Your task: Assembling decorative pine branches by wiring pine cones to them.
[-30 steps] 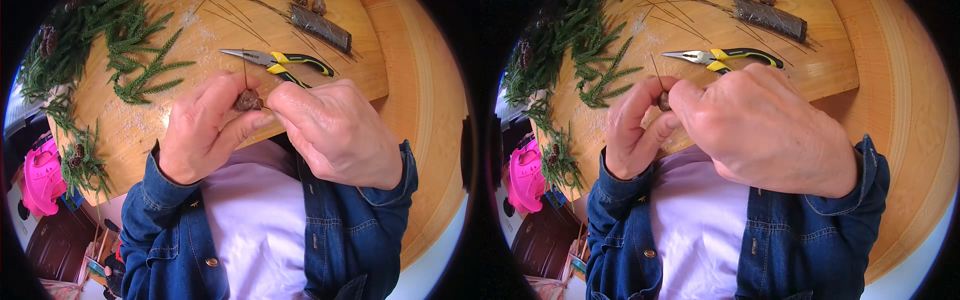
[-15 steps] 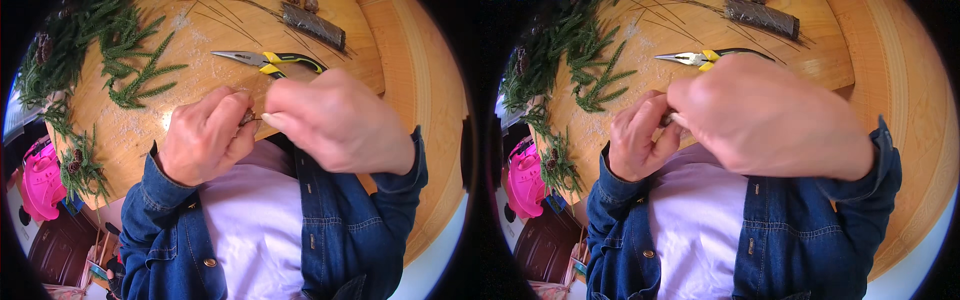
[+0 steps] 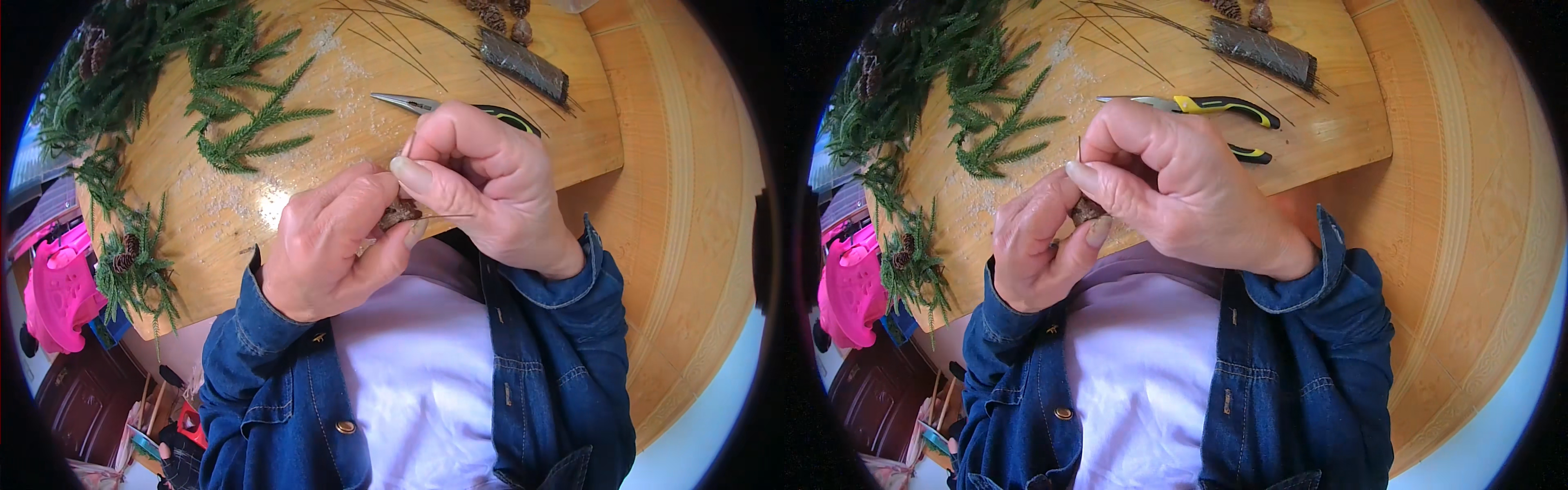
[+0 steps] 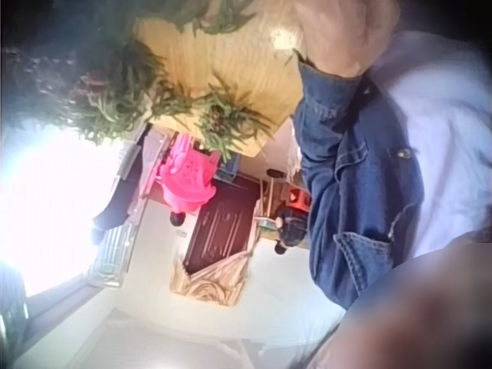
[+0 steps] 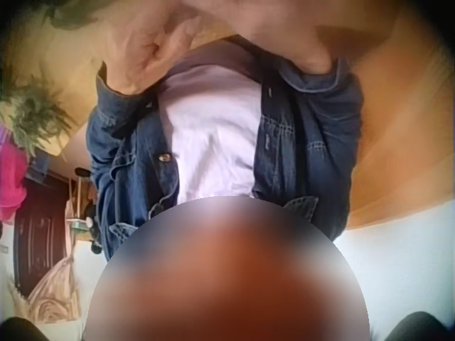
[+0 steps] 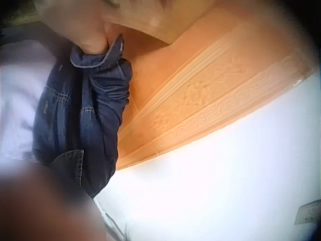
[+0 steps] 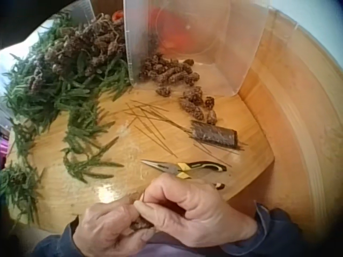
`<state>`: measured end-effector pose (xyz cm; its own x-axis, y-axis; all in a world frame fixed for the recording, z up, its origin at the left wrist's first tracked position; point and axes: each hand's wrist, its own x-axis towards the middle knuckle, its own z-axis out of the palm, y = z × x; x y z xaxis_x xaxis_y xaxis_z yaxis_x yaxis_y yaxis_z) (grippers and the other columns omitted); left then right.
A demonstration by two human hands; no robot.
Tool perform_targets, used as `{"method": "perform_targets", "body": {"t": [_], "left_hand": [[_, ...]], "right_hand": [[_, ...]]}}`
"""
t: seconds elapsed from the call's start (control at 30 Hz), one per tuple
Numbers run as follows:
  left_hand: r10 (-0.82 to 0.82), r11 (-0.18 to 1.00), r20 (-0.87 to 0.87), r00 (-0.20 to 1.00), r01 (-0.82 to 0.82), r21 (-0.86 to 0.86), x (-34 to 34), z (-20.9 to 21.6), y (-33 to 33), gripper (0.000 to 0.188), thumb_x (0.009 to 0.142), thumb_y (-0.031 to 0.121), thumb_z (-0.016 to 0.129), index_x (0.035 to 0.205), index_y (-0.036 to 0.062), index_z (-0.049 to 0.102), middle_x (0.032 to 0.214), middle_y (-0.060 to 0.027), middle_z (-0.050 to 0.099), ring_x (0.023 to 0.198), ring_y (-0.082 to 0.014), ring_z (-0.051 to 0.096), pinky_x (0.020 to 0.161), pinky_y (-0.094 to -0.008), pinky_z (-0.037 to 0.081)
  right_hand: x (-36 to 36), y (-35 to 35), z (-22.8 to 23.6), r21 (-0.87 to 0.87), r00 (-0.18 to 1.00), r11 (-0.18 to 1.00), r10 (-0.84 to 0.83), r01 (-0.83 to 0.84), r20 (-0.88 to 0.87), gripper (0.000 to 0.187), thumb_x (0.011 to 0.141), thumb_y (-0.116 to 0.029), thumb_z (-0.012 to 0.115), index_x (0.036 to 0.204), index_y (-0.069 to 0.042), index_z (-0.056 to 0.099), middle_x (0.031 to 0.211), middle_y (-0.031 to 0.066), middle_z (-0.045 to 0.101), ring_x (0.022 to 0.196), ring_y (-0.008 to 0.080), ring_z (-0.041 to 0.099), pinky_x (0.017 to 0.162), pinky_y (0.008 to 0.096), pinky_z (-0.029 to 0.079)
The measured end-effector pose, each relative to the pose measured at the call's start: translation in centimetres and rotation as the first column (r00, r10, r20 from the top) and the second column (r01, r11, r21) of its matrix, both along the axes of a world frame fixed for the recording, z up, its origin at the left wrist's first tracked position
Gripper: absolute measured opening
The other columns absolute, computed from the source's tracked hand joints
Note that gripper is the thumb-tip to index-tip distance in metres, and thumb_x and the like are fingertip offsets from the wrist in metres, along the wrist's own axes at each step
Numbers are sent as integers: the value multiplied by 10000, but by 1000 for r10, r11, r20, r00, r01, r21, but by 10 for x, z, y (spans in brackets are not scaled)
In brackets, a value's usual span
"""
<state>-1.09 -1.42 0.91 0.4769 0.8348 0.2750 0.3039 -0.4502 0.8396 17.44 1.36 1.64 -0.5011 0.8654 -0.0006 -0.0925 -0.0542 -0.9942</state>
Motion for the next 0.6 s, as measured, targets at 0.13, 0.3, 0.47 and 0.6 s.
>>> {"method": "perform_targets", "body": {"t": [0.13,0.3,0.47,0.6], "left_hand": [[152,988,91,984,-153,0,6,0,-14,280,745,19,656,1003,-29,557,794,-139,588,631,-283,590,571,-321,481],[167,984,99,981,-159,-80,-3,5,-16,260,787,3,629,1035,-19,553,810,-124,610,619,-280,608,571,-317,494],[187,973,124,975,-167,-157,-1,0,-24,220,834,1,610,1047,-18,559,838,-124,615,664,-262,615,609,-305,498],[169,948,290,942,-75,-310,-1,1,-20,179,873,19,596,1044,-25,569,869,-137,609,739,-262,616,665,-300,488]], "right_hand": [[-8,-5,4,126,998,991,-43,36,51,89,904,-45,601,852,-11,537,749,-11,521,637,31,436,562,172,344],[-12,-9,6,114,995,990,-88,83,46,83,892,-11,585,828,-10,532,733,3,512,617,47,418,551,193,330],[-15,-16,5,122,980,973,-199,196,13,64,862,33,574,824,-2,535,725,24,513,630,77,427,575,221,347],[-15,-18,5,268,966,931,-257,247,4,64,848,55,562,821,3,537,722,36,517,641,94,435,588,237,355]]}}
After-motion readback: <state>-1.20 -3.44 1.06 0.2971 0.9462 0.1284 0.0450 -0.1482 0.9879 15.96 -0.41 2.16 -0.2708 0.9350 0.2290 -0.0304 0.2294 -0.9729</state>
